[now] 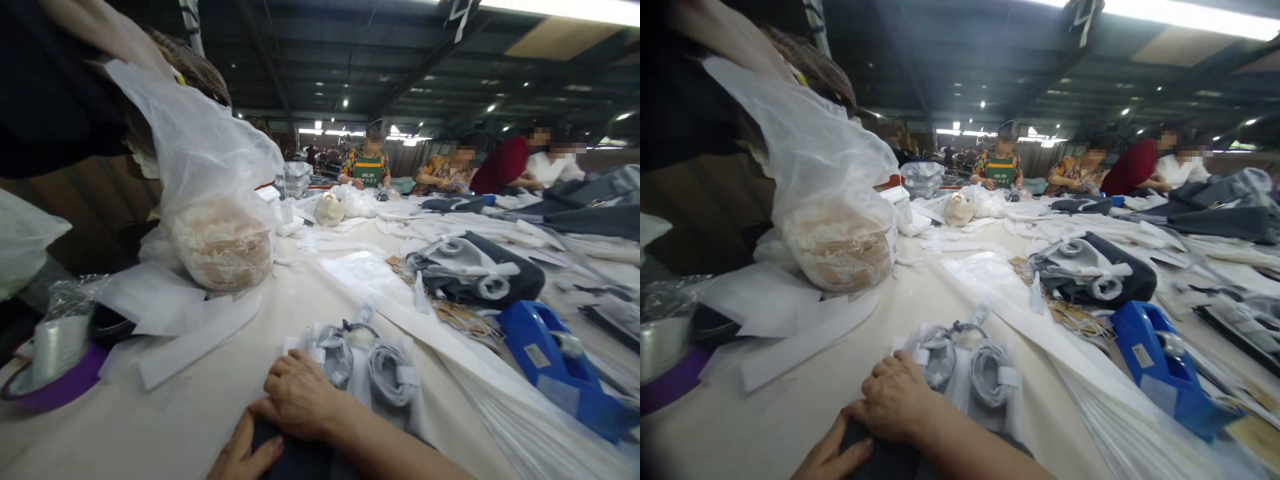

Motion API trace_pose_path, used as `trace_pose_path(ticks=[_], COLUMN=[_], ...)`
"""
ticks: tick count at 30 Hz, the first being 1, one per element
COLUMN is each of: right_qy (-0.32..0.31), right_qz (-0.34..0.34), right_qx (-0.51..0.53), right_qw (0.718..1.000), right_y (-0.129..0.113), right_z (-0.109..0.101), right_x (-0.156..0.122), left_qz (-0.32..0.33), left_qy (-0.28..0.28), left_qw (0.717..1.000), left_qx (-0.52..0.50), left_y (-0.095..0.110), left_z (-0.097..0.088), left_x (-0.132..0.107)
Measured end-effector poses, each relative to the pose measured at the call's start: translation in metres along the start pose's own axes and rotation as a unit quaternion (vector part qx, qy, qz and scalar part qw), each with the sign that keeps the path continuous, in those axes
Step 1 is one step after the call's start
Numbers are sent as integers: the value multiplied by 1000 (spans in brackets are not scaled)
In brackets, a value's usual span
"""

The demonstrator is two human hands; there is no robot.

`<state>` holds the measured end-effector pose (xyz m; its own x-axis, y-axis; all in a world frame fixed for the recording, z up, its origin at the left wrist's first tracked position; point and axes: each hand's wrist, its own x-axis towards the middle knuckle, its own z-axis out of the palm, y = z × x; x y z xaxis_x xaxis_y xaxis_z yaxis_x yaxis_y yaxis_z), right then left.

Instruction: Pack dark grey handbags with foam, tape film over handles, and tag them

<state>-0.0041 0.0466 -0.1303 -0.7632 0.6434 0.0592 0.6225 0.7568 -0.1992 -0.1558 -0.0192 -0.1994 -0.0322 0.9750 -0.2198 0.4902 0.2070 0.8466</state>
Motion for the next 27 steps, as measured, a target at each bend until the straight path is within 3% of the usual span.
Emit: trace_pose_path(ticks=[3, 5, 7, 9, 11, 13, 16, 20, 23, 27], right_qy=[114, 202, 277, 299, 275, 248, 229, 201, 191, 165], right_qz=[-1, 84, 210, 362, 419, 423, 431, 409, 421, 438], right_qx=[25, 41, 40, 111, 236, 317, 424, 632, 705, 735], right_qw=[993, 975, 937, 876, 832, 812, 763, 627, 538, 491], right_y=[3, 6, 10, 14, 17, 19, 21, 20, 21, 27], right_z=[-21, -23, -8, 21, 50, 67, 62, 35, 27, 25], right_x=[-51, -104, -160, -204, -228, -232, -218, -205, -203, -200], left_qz=[17, -23, -65, -80, -92, -111, -136, -228, -258, -270], left_qy=[-45, -105, -153, -173, -180, -187, -185, -173, -183, -199], left_qw=[996, 981, 958, 939, 929, 924, 925, 904, 889, 874], left_qx=[-73, -159, -236, -287, -310, -313, -303, -318, -331, -350], left_y=[16, 26, 33, 39, 44, 52, 63, 71, 73, 74], left_z=[0, 1, 2, 3, 4, 3, 3, 9, 14, 16], left_x=[-2, -6, -10, -14, -17, -21, -24, -21, -18, -19])
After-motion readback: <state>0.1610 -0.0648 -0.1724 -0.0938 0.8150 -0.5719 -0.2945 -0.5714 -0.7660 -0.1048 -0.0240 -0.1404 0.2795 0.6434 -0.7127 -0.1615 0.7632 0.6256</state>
